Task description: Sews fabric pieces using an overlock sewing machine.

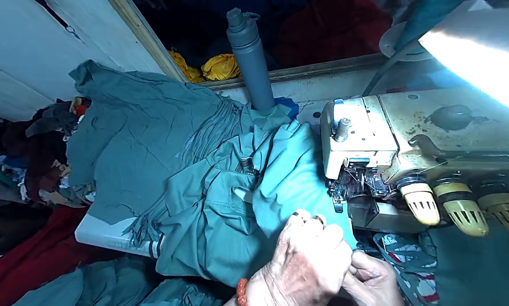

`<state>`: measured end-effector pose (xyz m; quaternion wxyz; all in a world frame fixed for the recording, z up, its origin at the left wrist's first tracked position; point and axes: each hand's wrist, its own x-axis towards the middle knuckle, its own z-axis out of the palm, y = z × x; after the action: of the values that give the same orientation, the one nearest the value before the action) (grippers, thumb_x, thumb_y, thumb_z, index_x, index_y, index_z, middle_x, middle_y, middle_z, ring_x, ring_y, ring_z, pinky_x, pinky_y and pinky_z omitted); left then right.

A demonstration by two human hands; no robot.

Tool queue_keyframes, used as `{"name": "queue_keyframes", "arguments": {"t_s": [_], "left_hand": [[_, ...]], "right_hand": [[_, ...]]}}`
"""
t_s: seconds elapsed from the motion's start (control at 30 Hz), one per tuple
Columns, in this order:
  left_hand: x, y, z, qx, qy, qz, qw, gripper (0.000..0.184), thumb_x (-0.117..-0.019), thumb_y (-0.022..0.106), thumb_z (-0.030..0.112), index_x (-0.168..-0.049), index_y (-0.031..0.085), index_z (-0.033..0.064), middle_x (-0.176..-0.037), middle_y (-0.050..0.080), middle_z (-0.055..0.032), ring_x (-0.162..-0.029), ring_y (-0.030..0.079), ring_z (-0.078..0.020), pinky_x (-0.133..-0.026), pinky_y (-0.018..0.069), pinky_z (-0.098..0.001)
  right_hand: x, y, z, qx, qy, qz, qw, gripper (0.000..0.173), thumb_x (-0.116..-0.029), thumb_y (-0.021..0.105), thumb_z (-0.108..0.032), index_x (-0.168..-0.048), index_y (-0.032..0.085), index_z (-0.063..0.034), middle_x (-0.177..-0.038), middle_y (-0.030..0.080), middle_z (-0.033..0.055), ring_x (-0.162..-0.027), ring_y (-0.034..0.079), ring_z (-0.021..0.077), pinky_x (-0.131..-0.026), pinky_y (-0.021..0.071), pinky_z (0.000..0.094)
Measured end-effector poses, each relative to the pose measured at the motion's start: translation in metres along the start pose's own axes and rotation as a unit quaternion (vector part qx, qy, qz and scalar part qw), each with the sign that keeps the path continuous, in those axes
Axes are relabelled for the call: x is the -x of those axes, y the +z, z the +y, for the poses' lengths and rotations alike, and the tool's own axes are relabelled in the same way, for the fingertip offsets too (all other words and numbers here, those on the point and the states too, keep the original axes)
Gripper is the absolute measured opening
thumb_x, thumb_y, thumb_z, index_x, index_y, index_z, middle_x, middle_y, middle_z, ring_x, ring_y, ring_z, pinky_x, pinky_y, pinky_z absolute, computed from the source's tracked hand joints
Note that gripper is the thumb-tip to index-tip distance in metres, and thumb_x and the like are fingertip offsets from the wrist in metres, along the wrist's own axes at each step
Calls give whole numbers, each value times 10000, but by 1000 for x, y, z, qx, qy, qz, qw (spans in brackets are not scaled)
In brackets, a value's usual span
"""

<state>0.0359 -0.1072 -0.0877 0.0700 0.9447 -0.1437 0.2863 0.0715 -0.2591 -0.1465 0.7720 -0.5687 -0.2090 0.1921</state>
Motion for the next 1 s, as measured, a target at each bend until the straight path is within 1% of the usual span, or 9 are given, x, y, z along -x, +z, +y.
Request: {"name": "queue_keyframes", "arguments": {"t_s": [0.13,0.23,0.3,0.43,0.67,0.73,0.87,0.93,1.0], "left_hand": [[-5,2,-16,-7,-35,-9,999,184,-948,622,196,-896,793,150,-864,740,21,-851,688,-160,-1029,439,-503],[-9,6,-29,-14,-59,6,998,186,-918,631,186,-849,802,163,-922,774,23,-936,726,-161,-1123,354,-621],[-13,9,-36,-7,-101,14,995,173,-897,646,182,-863,815,165,-976,782,15,-996,730,-174,-1112,396,-607],[-8,7,-37,42,-240,5,970,182,-908,647,239,-951,816,190,-1074,718,44,-1069,628,-131,-865,527,-291],[26,-32,4,205,-282,-27,937,129,-839,622,16,-885,742,27,-928,723,-105,-938,692,-178,-839,564,-287],[31,-43,21,300,-255,-84,915,145,-884,621,-24,-943,753,-32,-969,728,-175,-987,693,-243,-893,552,-336],[57,-52,21,355,-298,-105,880,143,-920,658,19,-1006,762,-26,-995,735,-160,-929,710,-178,-833,580,-295],[69,-54,18,378,-450,-69,806,146,-936,622,0,-987,744,-63,-953,738,-111,-811,693,-81,-746,577,-231],[72,-54,18,436,-628,-62,642,230,-1032,526,80,-1157,649,-70,-978,718,-67,-773,691,-80,-731,591,-257]], "right_hand": [[-13,15,4,21,-45,-44,998,108,-876,658,34,-850,721,-49,-743,699,-107,-679,627,-72,-637,547,137],[-16,26,1,20,-38,-74,996,109,-919,605,52,-886,702,13,-729,720,-35,-659,690,7,-623,602,203],[-16,29,-3,23,-9,-86,996,100,-942,602,40,-921,699,26,-743,734,-13,-663,708,33,-630,612,218],[-15,22,-14,58,19,-118,991,96,-963,604,8,-966,696,32,-761,739,-1,-671,705,30,-641,604,216],[-21,2,-15,195,-146,-137,960,339,-1081,504,-172,-1259,644,81,-975,775,116,-854,746,97,-790,616,251],[-24,-6,-18,232,-167,-167,944,319,-1072,509,-155,-1174,711,69,-1002,771,153,-901,734,118,-856,573,246],[-21,-51,-24,333,-153,-45,929,211,-953,572,-35,-870,733,74,-785,740,121,-722,680,13,-695,549,174],[-18,-71,-32,347,-130,11,929,238,-975,560,-37,-876,707,121,-754,722,105,-686,628,-66,-673,522,123],[-9,-73,-43,304,-140,-17,942,250,-997,543,-42,-893,695,127,-746,712,106,-692,617,-69,-687,513,122]]}}
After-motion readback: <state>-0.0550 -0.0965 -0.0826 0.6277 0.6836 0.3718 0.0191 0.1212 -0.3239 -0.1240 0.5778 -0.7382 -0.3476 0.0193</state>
